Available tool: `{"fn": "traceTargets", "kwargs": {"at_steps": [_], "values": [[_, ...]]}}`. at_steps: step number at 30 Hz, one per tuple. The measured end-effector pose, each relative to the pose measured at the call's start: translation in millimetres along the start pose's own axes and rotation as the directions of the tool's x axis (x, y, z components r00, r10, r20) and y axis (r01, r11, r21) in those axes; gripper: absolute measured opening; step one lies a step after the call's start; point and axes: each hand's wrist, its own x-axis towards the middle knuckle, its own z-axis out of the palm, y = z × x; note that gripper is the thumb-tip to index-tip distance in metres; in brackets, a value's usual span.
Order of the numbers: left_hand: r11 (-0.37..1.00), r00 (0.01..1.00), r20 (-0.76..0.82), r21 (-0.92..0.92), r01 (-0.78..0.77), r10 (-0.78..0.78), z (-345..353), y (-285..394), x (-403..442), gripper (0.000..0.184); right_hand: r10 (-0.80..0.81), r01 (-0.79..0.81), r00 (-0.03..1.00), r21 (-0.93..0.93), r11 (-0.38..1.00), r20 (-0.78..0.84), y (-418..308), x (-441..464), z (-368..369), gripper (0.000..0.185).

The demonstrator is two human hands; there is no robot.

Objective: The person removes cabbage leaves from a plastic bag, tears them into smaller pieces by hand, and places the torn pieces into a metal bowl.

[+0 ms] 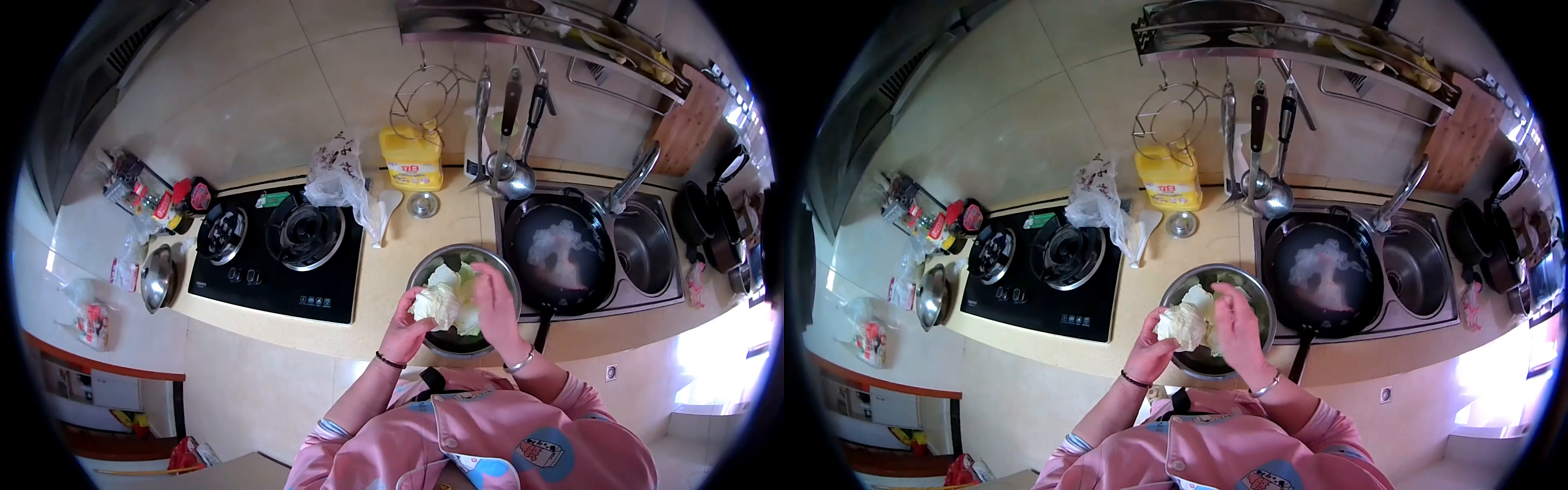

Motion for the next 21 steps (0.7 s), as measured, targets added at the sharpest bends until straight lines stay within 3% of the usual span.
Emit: {"fn": "traceTargets", "kwargs": {"at_steps": [1,2,3,4,5,6,8,11,15,17,19,21], "values": [[1.0,1.0,-0.001,0.001,0.002,-0.002,2,0,-1,0.06,-0.187,0.194,0.981,-0.184,0.963,0.054,-21,-2,0,0.032],[0.989,0.999,-0.011,0.137,-0.05,0.052,7,1,-3,0.06,-0.354,0.38,0.925,-0.35,0.856,0.138,-32,-3,1,0.036],[0.957,0.994,-0.011,0.271,-0.099,0.106,11,1,-3,0.059,-0.352,0.377,0.926,-0.353,0.856,0.134,-31,-6,4,0.036],[0.957,0.995,-0.007,0.272,-0.099,0.104,10,-2,-2,0.059,-0.222,0.28,0.954,-0.334,0.9,0.202,-27,-10,7,0.038],[0.906,0.986,-0.001,0.393,-0.155,0.169,9,-7,-1,0.059,-0.092,0.179,0.958,-0.32,0.93,0.27,-23,-12,11,0.04],[0.836,0.972,0.013,0.508,-0.208,0.234,7,-8,-1,0.058,-0.097,0.183,0.959,-0.317,0.93,0.268,-15,-11,13,0.04],[0.866,0.978,-0.023,0.469,-0.172,0.207,7,-4,-2,0.059,0.14,-0.171,0.921,0.055,0.984,0.365,3,-9,10,0.037],[0.995,0.995,-0.056,0.073,-0.073,0.077,9,8,-6,0.06,0.171,-0.177,0.91,-0.017,0.984,0.378,12,-6,-4,0.033],[1.0,1.0,0.004,-0.022,-0.019,0.019,-1,6,-6,0.062,0.111,-0.077,0.93,-0.108,0.991,0.351,11,-7,-3,0.029],[0.987,0.994,-0.015,-0.122,0.101,-0.104,-4,8,-7,0.061,0.057,-0.011,0.944,-0.142,0.99,0.326,12,-6,-4,0.027],[0.967,0.988,0.032,-0.202,0.157,-0.153,-5,13,-5,0.06,0.315,-0.309,0.873,-0.076,0.948,0.374,10,-1,-8,0.026],[0.936,0.976,0.084,-0.278,0.216,-0.2,-7,15,-6,0.059,0.27,-0.252,0.881,-0.098,0.963,0.388,21,0,-11,0.026]]}}
